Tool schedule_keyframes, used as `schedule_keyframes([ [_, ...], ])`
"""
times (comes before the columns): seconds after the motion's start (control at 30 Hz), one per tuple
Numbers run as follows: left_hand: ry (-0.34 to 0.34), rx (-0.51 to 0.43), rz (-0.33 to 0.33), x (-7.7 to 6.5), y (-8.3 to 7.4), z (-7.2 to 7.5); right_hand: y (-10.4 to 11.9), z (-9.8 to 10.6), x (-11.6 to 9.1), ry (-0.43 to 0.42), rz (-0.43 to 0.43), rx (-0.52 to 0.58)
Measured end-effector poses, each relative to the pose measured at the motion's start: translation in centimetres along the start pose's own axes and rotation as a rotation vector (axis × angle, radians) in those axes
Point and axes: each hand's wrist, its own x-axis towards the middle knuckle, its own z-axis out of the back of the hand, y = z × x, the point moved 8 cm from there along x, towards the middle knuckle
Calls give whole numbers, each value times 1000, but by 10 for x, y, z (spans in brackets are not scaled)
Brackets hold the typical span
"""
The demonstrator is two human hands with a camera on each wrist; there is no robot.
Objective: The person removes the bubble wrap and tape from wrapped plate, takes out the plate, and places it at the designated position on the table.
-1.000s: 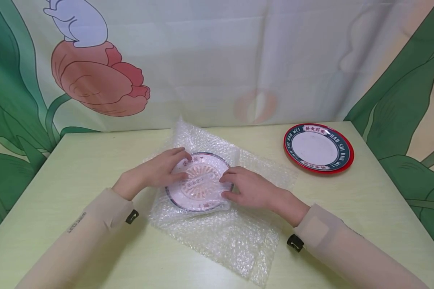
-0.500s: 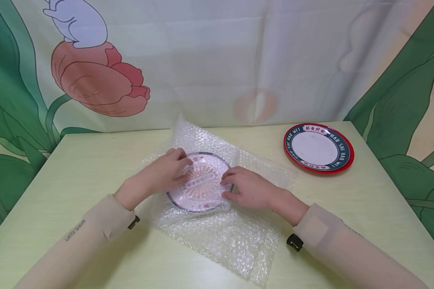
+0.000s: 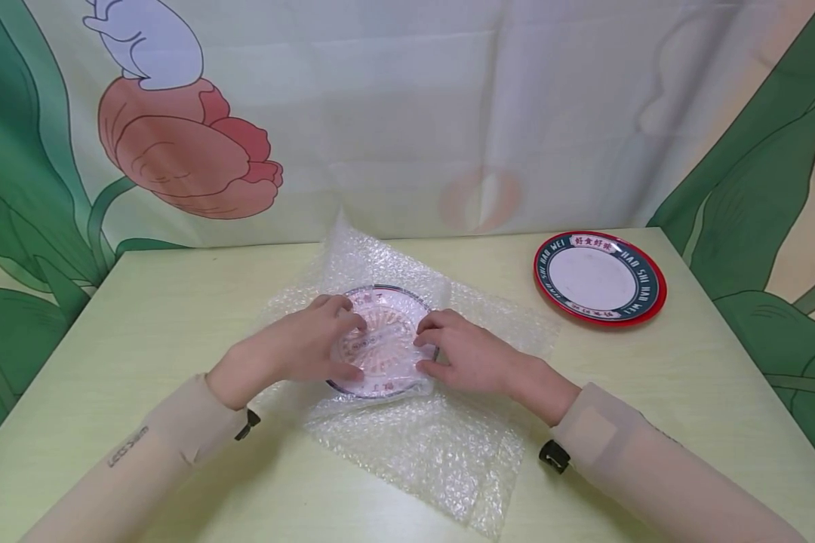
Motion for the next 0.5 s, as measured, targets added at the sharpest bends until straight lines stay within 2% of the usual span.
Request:
schedule_keyframes([
  [0.27, -41, 14, -37, -3, -1, 0, -2, -1, 0, 7, -10, 16],
  [0.5, -90, 102, -91, -3, -6, 3, -3, -2, 0, 16, -24, 10],
])
